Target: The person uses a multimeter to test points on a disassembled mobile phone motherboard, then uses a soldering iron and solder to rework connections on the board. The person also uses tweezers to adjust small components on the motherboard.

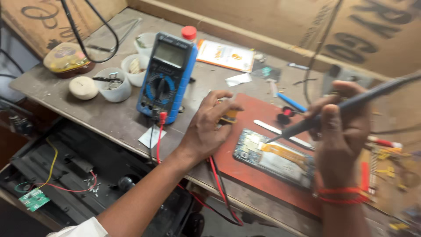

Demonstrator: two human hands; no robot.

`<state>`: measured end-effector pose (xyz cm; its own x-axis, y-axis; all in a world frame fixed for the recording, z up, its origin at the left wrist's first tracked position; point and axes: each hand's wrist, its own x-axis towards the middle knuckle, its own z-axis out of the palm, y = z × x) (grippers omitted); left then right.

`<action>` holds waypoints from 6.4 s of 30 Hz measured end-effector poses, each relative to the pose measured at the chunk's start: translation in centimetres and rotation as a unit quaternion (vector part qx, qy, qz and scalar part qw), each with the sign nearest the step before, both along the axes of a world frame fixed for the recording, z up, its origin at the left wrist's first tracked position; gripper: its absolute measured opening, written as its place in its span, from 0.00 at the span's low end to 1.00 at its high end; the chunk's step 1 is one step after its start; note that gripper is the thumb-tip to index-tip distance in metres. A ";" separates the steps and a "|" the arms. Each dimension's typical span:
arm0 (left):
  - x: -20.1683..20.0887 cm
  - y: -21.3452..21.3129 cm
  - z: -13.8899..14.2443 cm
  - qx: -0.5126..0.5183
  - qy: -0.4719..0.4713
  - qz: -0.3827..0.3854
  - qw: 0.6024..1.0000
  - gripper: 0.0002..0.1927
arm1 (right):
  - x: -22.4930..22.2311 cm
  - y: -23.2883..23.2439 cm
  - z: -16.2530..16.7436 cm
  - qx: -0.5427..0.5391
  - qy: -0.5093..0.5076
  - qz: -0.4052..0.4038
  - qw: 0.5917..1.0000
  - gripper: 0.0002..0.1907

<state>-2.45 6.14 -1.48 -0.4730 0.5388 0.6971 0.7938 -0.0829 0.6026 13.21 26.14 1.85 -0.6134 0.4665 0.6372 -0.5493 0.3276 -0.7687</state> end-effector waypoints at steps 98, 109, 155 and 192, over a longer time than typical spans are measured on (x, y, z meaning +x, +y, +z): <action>1.8 -0.3 1.7 -0.074 -0.030 0.026 0.996 0.18 | 1.5 9.9 0.4 0.023 0.063 -0.423 0.904 0.06; 1.9 -0.2 1.6 -0.084 -0.033 0.026 0.996 0.20 | -1.0 9.2 2.6 -0.018 0.012 -0.357 0.934 0.06; 1.7 -0.2 1.1 -0.060 -0.007 0.028 0.998 0.18 | -0.4 10.6 1.3 0.230 -0.017 -0.490 0.841 0.02; 1.9 -0.4 0.9 -0.056 -0.007 0.035 0.998 0.18 | 2.7 -4.6 3.6 0.191 -0.232 -0.236 0.924 0.08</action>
<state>-0.58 5.78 -0.57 -0.5218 0.5782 0.6273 0.7865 0.0412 0.6162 15.92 21.58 5.47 -0.6479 0.5477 0.5294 0.0842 0.7422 -0.6649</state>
